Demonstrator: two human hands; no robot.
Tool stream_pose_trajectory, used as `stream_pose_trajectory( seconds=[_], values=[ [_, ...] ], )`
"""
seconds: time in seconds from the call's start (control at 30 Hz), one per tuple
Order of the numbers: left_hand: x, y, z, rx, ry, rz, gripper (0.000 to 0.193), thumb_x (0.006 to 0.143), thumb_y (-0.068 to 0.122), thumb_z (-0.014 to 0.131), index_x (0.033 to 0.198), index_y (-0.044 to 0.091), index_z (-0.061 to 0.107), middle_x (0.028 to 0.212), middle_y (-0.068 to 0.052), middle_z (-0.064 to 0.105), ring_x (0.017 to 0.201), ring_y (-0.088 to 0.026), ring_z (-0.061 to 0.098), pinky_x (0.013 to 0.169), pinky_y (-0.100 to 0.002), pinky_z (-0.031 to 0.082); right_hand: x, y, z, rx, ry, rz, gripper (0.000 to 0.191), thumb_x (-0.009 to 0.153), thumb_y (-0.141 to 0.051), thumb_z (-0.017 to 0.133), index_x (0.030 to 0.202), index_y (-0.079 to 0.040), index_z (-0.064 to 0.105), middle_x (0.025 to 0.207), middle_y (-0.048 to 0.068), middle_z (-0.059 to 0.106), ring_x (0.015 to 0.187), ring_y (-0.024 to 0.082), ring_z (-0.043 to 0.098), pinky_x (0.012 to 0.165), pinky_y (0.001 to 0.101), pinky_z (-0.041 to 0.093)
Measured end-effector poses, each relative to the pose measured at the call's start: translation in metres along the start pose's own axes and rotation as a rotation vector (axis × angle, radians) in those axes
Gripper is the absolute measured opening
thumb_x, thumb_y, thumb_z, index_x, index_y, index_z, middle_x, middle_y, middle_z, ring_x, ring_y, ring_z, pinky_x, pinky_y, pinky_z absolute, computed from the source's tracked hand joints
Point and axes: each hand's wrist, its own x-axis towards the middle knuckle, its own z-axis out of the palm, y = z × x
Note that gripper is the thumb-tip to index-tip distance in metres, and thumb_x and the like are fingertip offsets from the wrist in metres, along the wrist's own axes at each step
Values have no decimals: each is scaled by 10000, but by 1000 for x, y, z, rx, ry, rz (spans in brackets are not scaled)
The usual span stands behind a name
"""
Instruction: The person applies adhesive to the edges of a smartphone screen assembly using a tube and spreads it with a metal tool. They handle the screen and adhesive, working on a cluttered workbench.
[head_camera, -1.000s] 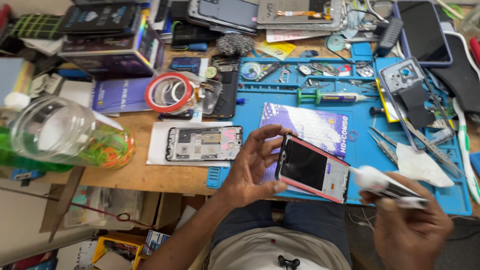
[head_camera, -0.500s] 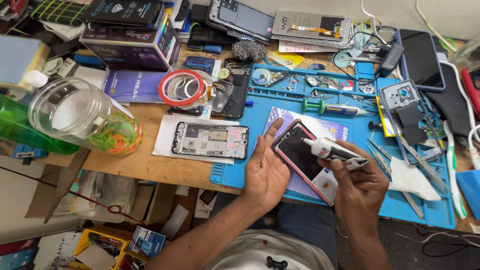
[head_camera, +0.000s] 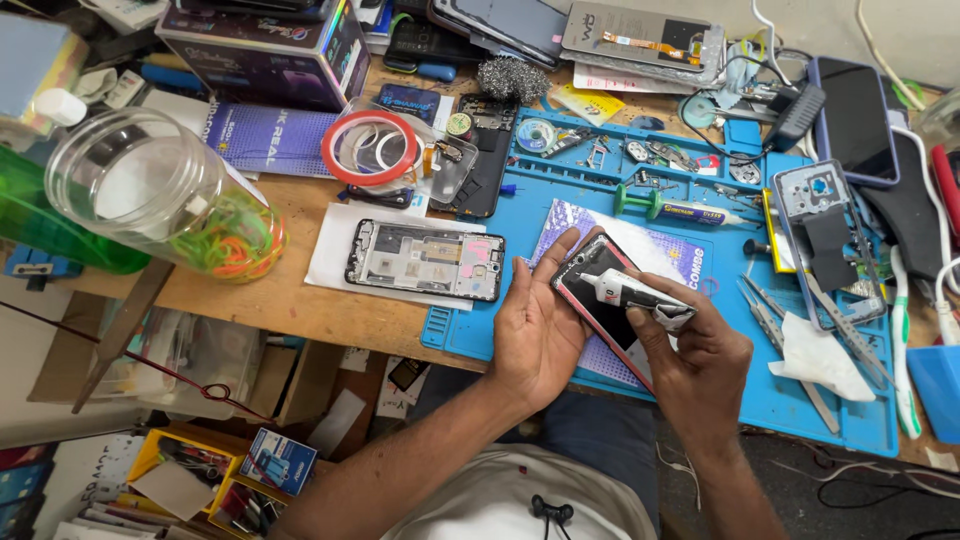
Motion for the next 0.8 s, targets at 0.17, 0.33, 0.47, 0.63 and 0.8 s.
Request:
stream_pose_trajectory(
  seconds=[0.17, 0.33, 0.47, 0.63, 0.8],
  values=[
    [-1, 1, -2, 6, 16, -1, 797, 1067, 634, 305, 1628, 70, 256, 1500, -155, 498, 1385, -270, 484, 1202, -458, 342, 7, -3, 5, -258, 14, 116, 373, 944, -27, 793, 1310, -13, 727, 704, 149, 727, 584, 103, 558, 476, 245, 348],
    [-1, 0, -8, -25, 6, 6, 846, 1082, 649, 298, 1629, 5, 252, 1493, -192, 498, 1380, -268, 488, 1210, -434, 345, 3, -10, 16, -48, -7, -70, 350, 970, -56, 733, 1309, 5, 670, 1096, 158, 768, 976, 94, 723, 649, 211, 584],
    [-2, 1, -10, -20, 4, 7, 848, 1082, 651, 283, 1637, 10, 250, 1488, -170, 498, 1376, -260, 482, 1210, -434, 337, 1, -15, 21, -220, 17, -1, 368, 932, -59, 764, 1290, -7, 697, 1033, 146, 795, 831, 120, 733, 550, 239, 533],
    [-2, 2, -9, 1, 10, 2, 866, 1070, 661, 263, 1639, 9, 240, 1502, -161, 487, 1392, -253, 467, 1219, -433, 323, 0, -16, 26, -242, 33, -176, 351, 970, -72, 747, 1308, -6, 674, 1190, 161, 755, 1018, 177, 755, 684, 255, 614],
    [-2, 1, -8, 8, 11, 10, 888, 1063, 676, 260, 1643, 4, 231, 1505, -166, 481, 1396, -258, 462, 1223, -439, 318, -1, -14, 27, -241, 35, -130, 354, 963, -99, 743, 1301, -17, 677, 1168, 161, 759, 988, 184, 762, 578, 242, 608]
  ],
)
